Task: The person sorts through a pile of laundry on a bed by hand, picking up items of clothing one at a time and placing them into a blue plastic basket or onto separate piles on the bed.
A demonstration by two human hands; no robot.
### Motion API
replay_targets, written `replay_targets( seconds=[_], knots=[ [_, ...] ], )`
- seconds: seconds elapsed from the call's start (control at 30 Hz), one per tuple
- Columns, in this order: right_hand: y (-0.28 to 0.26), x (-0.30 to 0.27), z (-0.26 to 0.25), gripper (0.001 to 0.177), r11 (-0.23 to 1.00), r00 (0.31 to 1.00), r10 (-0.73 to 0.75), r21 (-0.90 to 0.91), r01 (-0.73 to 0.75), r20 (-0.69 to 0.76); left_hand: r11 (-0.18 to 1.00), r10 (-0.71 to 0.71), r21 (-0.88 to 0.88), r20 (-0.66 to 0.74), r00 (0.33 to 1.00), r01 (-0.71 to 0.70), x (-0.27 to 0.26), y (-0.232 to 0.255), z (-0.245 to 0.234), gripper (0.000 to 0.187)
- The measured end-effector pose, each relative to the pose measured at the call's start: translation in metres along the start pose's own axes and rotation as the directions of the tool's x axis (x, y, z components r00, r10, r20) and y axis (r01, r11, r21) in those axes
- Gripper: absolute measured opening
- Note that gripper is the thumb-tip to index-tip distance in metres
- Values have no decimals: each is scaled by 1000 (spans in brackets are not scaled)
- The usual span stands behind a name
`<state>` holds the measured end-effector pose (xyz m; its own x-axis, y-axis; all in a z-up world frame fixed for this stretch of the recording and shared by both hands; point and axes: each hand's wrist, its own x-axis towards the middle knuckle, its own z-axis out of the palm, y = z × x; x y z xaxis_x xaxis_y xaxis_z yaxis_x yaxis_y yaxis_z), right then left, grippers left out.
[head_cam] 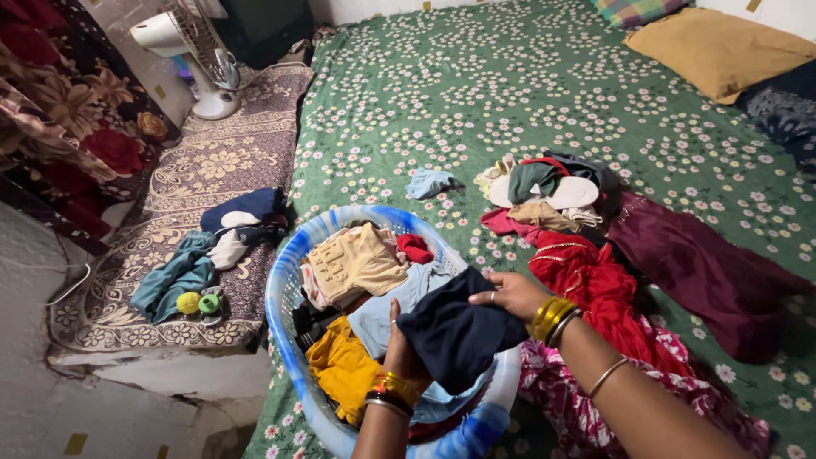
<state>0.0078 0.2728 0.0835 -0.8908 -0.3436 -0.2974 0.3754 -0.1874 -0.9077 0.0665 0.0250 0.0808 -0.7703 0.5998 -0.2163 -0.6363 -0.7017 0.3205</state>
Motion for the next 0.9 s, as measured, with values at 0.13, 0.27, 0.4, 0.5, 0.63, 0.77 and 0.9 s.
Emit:
replay_targets(
  seconds=[0.13, 0.27, 0.4, 0.5, 0.63, 0.77, 0.9],
  knots=[
    [2, 10, -3, 40, 983, 990, -74, -173, 53, -122, 1000, 19, -6, 3, 1000, -19, 5, 1, -26, 85],
    [-6, 10, 11, 44, 1000, 983, 16, 22, -12, -181, 991, 46, 135, -159, 986, -25, 12, 6, -33, 73],
    [-5, 17, 20, 43, 965, 986, 124, 244, -95, -108, 963, 185, 250, -363, 913, -96, 34, 9, -60, 67],
    [22, 44, 19, 39, 974, 986, 105, 215, -75, -130, 943, 286, 302, -519, 806, -140, 56, 9, -88, 71],
    [98, 80, 8, 34, 926, 966, 189, 360, -116, -176, 946, 271, 311, -599, 754, -94, 86, -1, -117, 78],
    [161, 112, -7, 18, 932, 882, -323, -276, 234, -342, 881, 350, 472, -651, 674, -2, 98, -8, -124, 86],
    [159, 100, -4, 15, 835, 872, -378, -521, 175, -312, 936, 239, 348, -743, 625, 56, 95, -7, -112, 89]
  ],
)
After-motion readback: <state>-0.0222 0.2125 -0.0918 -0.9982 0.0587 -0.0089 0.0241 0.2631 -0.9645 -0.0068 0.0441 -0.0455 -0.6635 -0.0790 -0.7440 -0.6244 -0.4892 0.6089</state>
